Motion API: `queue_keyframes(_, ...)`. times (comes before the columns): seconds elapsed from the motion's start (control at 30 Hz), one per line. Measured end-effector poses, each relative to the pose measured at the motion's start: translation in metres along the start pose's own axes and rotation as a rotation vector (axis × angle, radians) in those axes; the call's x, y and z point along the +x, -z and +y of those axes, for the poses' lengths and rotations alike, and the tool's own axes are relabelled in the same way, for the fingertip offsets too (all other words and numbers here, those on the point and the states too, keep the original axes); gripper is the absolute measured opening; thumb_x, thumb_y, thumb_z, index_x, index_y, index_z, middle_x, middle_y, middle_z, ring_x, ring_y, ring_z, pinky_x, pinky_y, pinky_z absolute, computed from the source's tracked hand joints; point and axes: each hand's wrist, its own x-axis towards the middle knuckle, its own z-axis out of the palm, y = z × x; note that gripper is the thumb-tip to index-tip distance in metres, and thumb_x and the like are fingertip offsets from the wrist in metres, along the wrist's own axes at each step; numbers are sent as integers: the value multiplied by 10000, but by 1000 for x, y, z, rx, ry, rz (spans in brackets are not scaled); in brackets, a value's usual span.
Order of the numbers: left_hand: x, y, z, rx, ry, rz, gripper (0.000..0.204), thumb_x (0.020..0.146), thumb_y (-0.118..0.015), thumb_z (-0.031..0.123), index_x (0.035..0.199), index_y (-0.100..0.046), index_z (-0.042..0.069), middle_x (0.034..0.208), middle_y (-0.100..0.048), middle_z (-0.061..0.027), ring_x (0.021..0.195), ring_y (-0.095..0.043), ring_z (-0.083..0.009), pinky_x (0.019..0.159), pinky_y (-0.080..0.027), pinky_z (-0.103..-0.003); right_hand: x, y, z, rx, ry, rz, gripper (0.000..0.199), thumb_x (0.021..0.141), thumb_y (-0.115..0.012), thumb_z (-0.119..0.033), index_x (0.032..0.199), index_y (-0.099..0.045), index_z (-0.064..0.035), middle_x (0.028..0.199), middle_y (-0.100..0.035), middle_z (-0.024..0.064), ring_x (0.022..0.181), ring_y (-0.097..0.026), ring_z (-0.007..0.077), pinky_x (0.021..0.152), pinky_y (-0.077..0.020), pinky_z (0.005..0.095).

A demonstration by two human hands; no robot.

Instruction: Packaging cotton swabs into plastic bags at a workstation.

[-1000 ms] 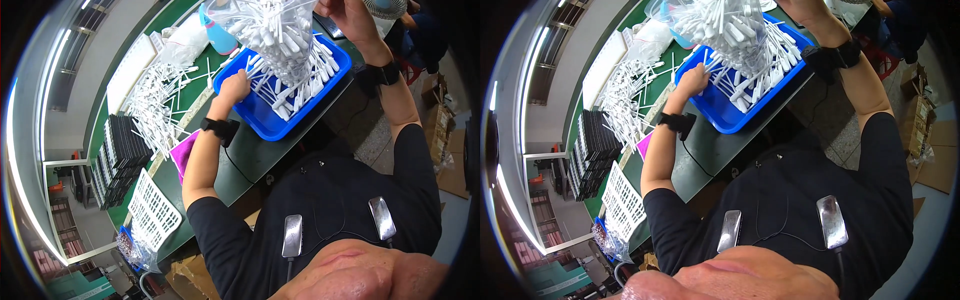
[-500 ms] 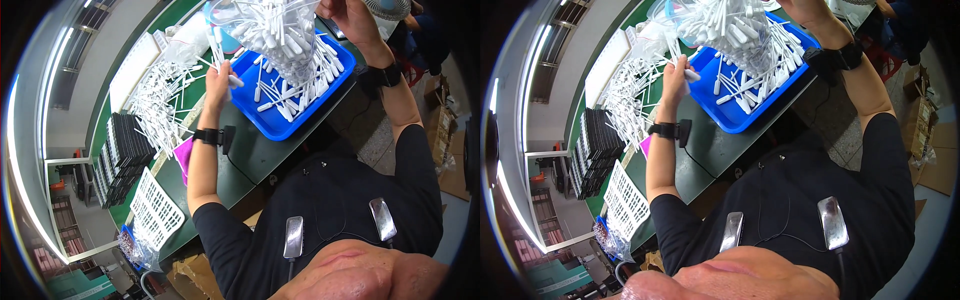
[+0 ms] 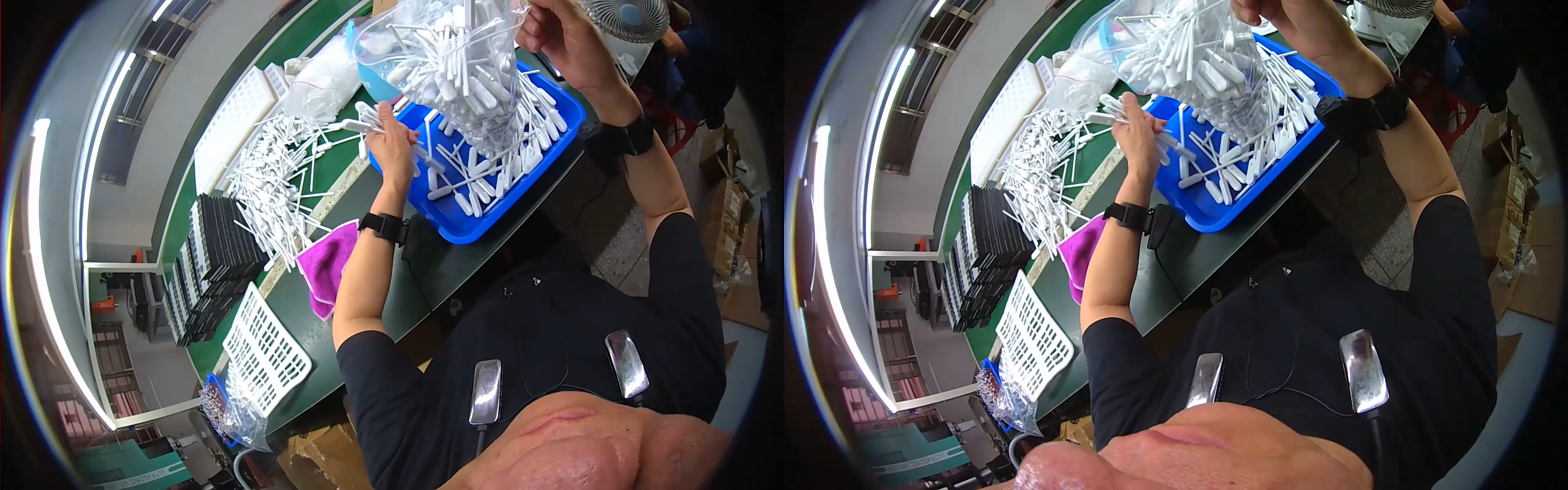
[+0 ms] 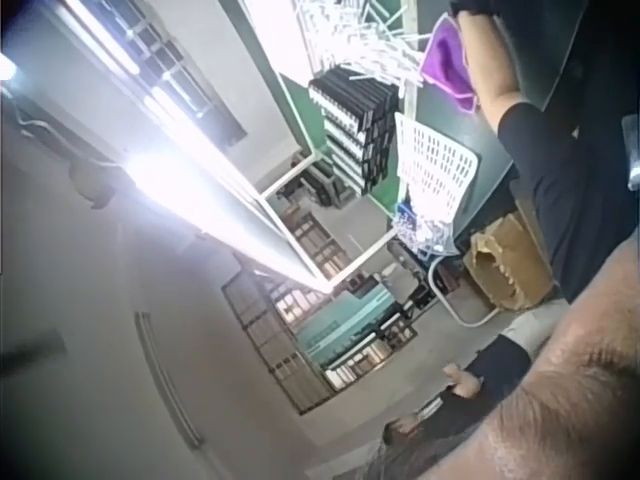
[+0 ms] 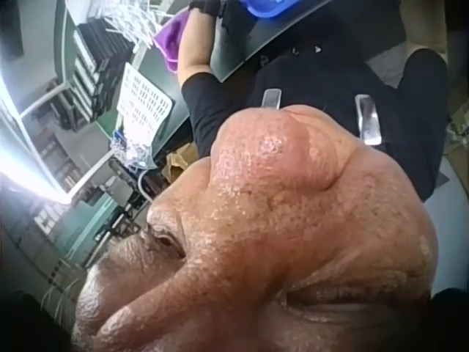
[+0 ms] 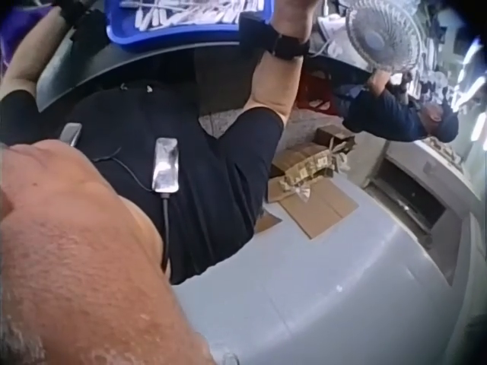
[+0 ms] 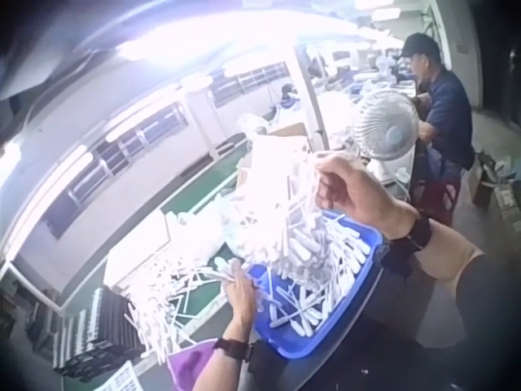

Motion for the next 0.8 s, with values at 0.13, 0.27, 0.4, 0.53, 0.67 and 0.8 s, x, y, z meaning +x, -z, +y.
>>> queue_keyframes(0.13, 2, 4, 4, 112, -86, 41, 456, 994, -551, 396, 708, -531, 41, 554, -495, -23, 497, -543, -127, 515, -454, -280, -3, -48, -6, -763, -134, 622, 264, 960, -545, -208, 728, -494, -92, 619, -506, 15, 558, -530, 144, 582, -465, 296)
queue_keyframes(0.27, -6, 7, -6, 407, -94, -7, 508, 990, -547, 413, 642, -526, 42, 516, -497, -27, 454, -504, -123, 472, -419, -287, -4, -53, -2, -754, -117, 601, 245, 959, -547, -209, 746, -521, -91, 631, -531, 16, 571, -550, 144, 574, -469, 287)
queue_keyframes(0.4, -5, 21, 38, 460, 94, 77, 545, 1004, -505, 438, 615, -550, 59, 505, -534, -41, 460, -496, -118, 461, -386, -275, -3, -59, -7, -909, -160, 547, 277, 1000, -489, -265, 788, -449, -91, 666, -443, -10, 586, -492, 101, 594, -416, 238)
queue_keyframes(0.53, -1, -3, 167, 150, -663, 93, 572, 1055, -365, 439, 596, -438, 105, 484, -461, -11, 425, -429, -115, 530, -458, -270, -8, -43, -13, -947, -195, 465, 271, 1001, -493, -268, 800, -453, -90, 652, -436, -14, 586, -495, 95, 589, -419, 235)
queue_keyframes(0.67, 16, -51, 256, 44, -972, -247, 611, 1037, -295, 536, 647, -445, 91, 605, -566, -27, 609, -562, -149, 627, -520, -329, -2, -54, -10, -931, -159, 501, 284, 1001, -496, -264, 780, -443, -94, 643, -432, -15, 591, -499, 89, 578, -418, 229)
queue_keyframes(0.8, 57, -94, 224, 257, -1044, -752, 418, 1039, -451, 381, 826, -566, 41, 788, -659, -88, 732, -615, -155, 755, -514, -353, 5, -57, -3, -865, -156, 540, 294, 1000, -496, -252, 759, -432, -97, 642, -436, -17, 592, -499, 81, 566, -418, 223)
